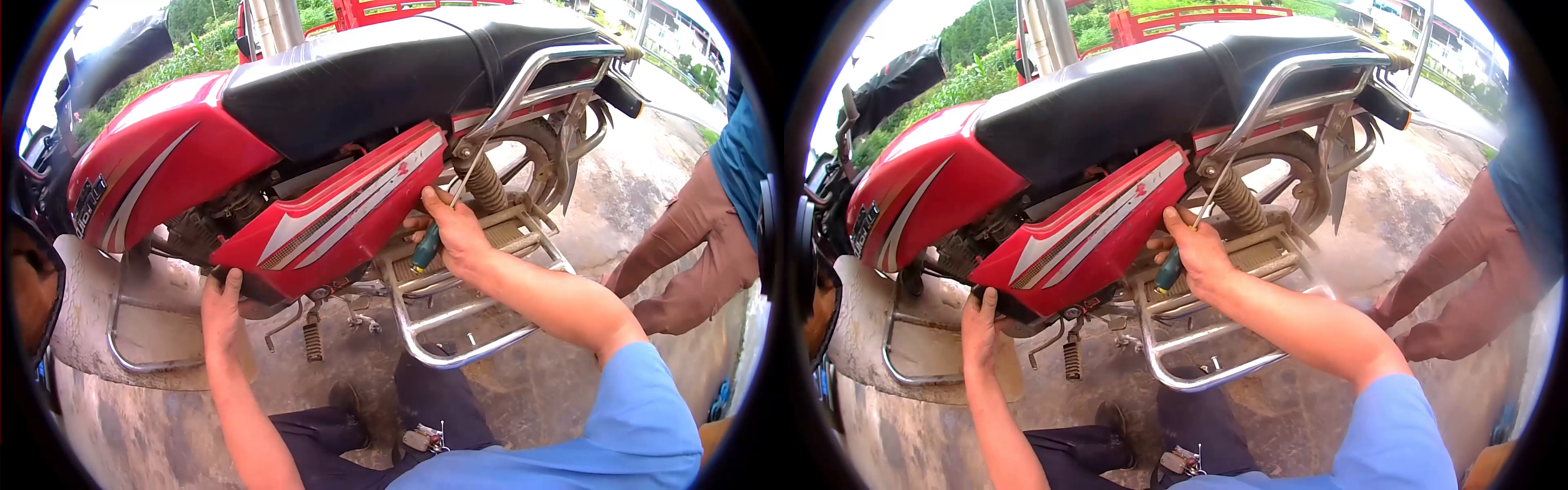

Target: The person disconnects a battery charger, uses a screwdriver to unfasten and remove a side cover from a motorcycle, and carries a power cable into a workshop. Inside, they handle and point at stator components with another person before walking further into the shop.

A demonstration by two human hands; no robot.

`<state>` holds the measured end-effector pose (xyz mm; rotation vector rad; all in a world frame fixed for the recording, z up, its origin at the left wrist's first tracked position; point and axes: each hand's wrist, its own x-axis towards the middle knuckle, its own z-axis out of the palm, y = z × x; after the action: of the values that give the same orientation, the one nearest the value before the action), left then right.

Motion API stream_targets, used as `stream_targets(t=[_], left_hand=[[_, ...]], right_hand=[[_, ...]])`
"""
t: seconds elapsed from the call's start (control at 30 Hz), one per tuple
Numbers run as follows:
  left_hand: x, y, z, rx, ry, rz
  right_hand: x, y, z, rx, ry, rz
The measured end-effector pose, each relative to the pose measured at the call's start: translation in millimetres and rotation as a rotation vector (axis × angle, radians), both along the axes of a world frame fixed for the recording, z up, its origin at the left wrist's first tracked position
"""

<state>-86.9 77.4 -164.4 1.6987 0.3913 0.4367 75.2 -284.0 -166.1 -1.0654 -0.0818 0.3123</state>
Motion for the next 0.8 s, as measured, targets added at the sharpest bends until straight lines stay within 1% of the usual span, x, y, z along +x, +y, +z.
stream_targets(t=[0.03, 0.07, 0.13, 0.17, 0.23, 0.37, 0.47, 0.53, 0.57, 0.63, 0.67, 0.73, 0.8], left_hand=[[6, 8, -10, 0.087, -0.099, -0.022], [7, 2, -1, 0.109, -0.059, 0.006], [11, -15, 16, 0.063, -0.066, 0.044], [15, -13, 12, 0.056, -0.061, 0.055], [25, -9, 5, 0.151, -0.154, 0.051], [33, -1, 14, 0.179, -0.102, 0.098], [39, 8, 13, 0.234, -0.155, 0.030], [44, 9, 16, 0.176, -0.071, -0.008], [48, 10, 14, 0.175, -0.072, -0.015], [55, 11, 8, 0.348, -0.226, 0.009], [58, 12, 5, 0.347, -0.226, 0.004], [65, 13, 0, 0.296, -0.334, -0.011], [66, 15, -1, 0.333, -0.300, 0.000]], right_hand=[[1, -1, 0, -0.002, -0.023, -0.007], [2, -2, 0, -0.004, -0.049, -0.010], [6, -3, 4, 0.009, -0.042, -0.035], [9, -5, 4, 0.008, -0.047, -0.033], [11, -5, 6, 0.008, -0.058, -0.035], [13, -4, 2, 0.001, -0.044, -0.017], [19, -4, -3, 0.000, -0.020, 0.021], [18, -3, -1, 0.000, -0.001, 0.016], [19, -2, 0, -0.002, 0.013, 0.027], [23, -4, -3, -0.002, 0.027, 0.037], [25, -3, -5, 0.001, 0.037, 0.055], [26, -2, -5, 0.004, 0.023, 0.028], [24, -1, -2, 0.006, -0.004, 0.050]])
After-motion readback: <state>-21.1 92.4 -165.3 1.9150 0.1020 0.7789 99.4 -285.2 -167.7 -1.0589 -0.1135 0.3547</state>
